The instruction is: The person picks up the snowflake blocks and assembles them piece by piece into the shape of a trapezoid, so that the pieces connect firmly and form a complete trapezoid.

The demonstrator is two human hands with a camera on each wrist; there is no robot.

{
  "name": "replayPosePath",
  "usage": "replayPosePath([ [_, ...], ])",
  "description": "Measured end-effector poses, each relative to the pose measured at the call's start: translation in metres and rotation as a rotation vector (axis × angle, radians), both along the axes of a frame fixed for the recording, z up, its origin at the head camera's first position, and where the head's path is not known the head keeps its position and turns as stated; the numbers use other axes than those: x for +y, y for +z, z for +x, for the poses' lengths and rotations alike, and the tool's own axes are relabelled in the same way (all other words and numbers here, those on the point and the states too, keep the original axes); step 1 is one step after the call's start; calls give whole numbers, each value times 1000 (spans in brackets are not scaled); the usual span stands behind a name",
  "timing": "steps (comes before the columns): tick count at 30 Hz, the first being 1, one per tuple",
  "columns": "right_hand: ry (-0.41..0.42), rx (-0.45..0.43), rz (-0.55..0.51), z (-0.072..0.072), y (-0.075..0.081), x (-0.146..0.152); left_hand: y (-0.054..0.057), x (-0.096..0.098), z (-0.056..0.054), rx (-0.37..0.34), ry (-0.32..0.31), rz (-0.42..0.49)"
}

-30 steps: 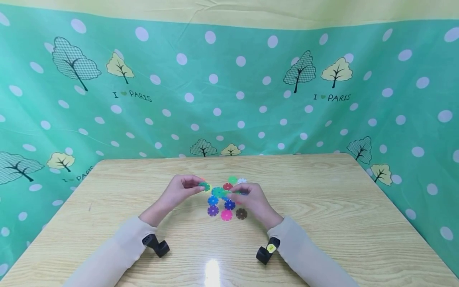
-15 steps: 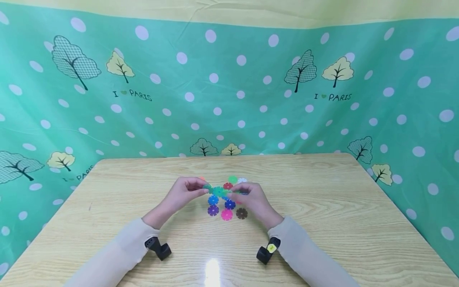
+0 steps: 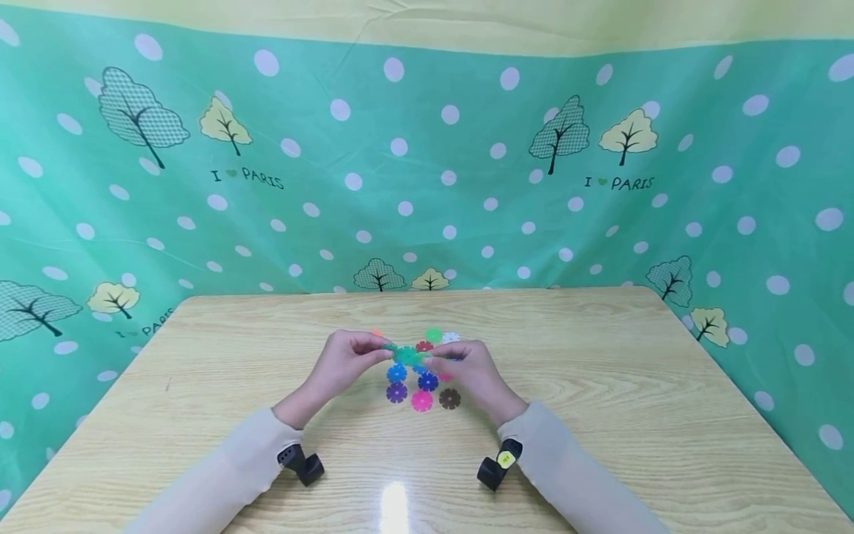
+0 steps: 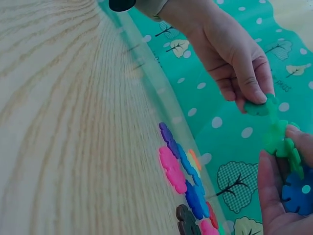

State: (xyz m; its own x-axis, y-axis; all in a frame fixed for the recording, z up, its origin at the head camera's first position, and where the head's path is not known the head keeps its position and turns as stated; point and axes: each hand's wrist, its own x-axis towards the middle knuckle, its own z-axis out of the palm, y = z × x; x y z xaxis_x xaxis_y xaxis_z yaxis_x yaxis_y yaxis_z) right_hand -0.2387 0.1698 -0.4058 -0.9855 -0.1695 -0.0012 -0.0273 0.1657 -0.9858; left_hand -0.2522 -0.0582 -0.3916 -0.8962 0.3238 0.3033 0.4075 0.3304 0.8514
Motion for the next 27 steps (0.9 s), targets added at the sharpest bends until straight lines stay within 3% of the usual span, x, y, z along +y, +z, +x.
replayPosePath([
  [6,5,19,-9,0,2,-1,0,4,2,17,25,-29],
  [19,89,1,16,0,8,2,5,3,0,-177,31,97],
  [27,107,-8,88,-1,4,2,3,2,0,-305,20,162],
])
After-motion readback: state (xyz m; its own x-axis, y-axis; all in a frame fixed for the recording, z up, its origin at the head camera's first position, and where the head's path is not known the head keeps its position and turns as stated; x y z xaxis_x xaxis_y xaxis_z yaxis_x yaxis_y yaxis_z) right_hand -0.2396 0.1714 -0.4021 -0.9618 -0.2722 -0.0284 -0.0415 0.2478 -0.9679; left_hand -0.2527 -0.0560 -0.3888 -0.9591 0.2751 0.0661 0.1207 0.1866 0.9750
